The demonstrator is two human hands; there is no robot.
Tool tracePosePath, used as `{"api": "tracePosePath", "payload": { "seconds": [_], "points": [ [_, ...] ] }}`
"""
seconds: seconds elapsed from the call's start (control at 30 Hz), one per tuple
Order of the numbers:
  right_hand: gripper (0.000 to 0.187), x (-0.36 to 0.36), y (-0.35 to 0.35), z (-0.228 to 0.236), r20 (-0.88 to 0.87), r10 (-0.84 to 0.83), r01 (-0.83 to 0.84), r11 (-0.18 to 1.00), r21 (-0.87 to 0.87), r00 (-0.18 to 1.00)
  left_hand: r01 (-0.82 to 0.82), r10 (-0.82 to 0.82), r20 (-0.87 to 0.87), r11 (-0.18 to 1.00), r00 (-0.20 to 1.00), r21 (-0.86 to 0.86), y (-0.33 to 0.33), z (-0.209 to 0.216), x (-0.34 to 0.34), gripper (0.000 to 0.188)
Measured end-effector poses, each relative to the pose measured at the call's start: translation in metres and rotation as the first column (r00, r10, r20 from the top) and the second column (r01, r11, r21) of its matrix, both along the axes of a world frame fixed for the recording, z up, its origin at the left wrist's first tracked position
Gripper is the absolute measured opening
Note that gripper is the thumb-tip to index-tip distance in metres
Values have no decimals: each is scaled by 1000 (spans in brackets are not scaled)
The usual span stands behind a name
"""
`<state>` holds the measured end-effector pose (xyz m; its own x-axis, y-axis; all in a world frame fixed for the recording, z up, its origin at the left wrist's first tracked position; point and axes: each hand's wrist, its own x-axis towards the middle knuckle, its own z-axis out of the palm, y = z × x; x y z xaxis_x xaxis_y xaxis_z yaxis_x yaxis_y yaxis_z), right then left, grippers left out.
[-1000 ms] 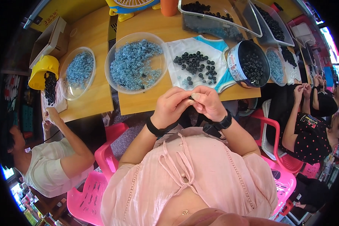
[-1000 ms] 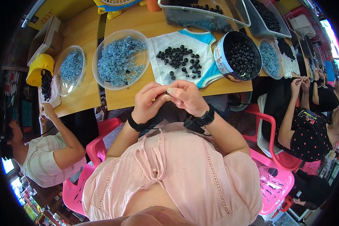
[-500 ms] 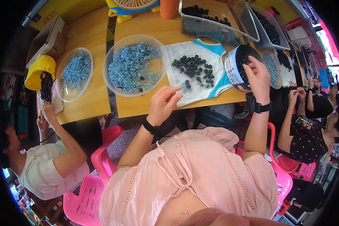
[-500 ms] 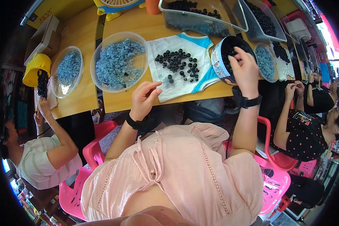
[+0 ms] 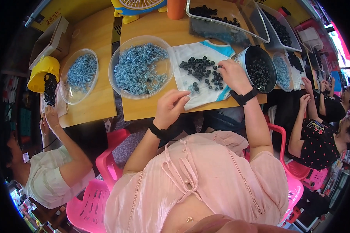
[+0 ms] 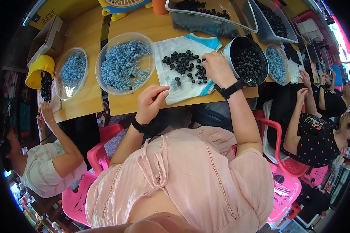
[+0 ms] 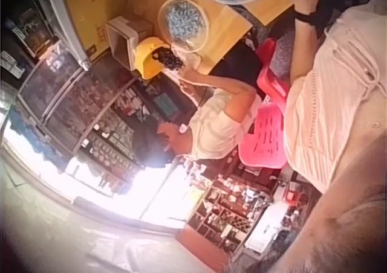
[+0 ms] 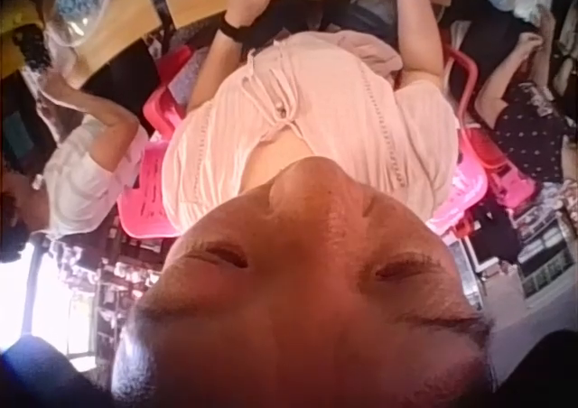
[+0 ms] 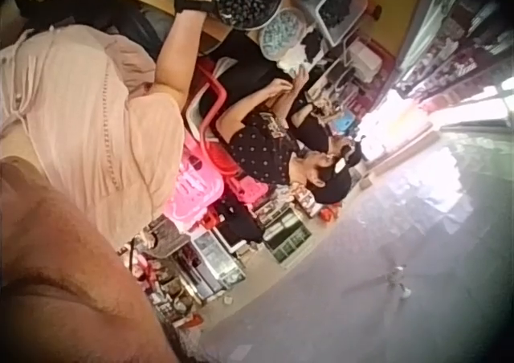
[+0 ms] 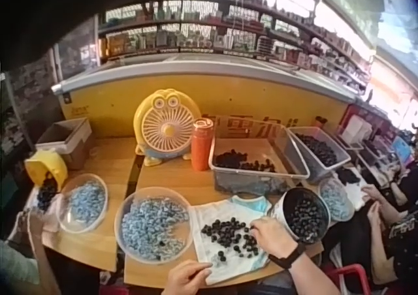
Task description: The person sorts and assembles small black plastic or rubber components by hand at a workshop table, placing them into bins and sorting trays.
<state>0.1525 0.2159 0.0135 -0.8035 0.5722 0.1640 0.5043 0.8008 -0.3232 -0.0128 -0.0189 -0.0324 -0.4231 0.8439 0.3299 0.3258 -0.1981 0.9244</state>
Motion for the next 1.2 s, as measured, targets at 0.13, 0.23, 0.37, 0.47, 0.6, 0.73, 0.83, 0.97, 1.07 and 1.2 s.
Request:
{"api": "tracePosePath", "payload": {
  "seconds": [0.13, 0.23, 0.37, 0.47, 0.6, 0.73, 0.83, 0.97, 1.07, 1.2],
  "points": [
    [21, -5, -41, 27, -246, 86, -150, 956, -254, 965, -13, 16, 48, 998, 999, -54, 0, 1, 2, 16],
    [22, -12, -81, 29, -381, 242, -378, 862, -337, 893, 40, -28, 133, 995, 991, -88, 1, 5, 3, 17],
    [22, -20, -105, 19, -459, 284, -441, 852, -281, 842, 231, -139, 526, 966, 839, -113, -4, 6, 4, 23],
    [24, -21, -106, 15, -464, 282, -433, 863, -259, 840, 343, -173, 701, 933, 692, -110, -7, 1, -5, 23],
    [22, -17, -95, 19, -409, 139, -292, 893, -341, 902, 318, -115, 760, 940, 639, -125, -7, 2, -7, 22],
    [16, 9, -62, 15, -370, -62, -51, 956, -287, 927, 293, -124, 789, 953, 601, -73, -10, -5, -9, 24],
    [12, 20, -62, 11, -324, -96, -2, 957, -289, 941, 283, -116, 802, 957, 586, -68, -9, -5, -9, 24],
    [9, 21, -73, -1, -241, 40, -100, 964, -245, 970, 297, -133, 770, 952, 624, -77, -8, -3, -8, 25],
    [8, 18, -76, -6, -204, 120, -146, 982, -117, 972, 295, -139, 735, 951, 663, -87, -10, -4, -6, 26],
    [13, 13, -77, -6, -191, 114, -139, 983, -122, 975, 263, -136, 703, 962, 698, -75, -9, -5, -3, 25]
  ]
}}
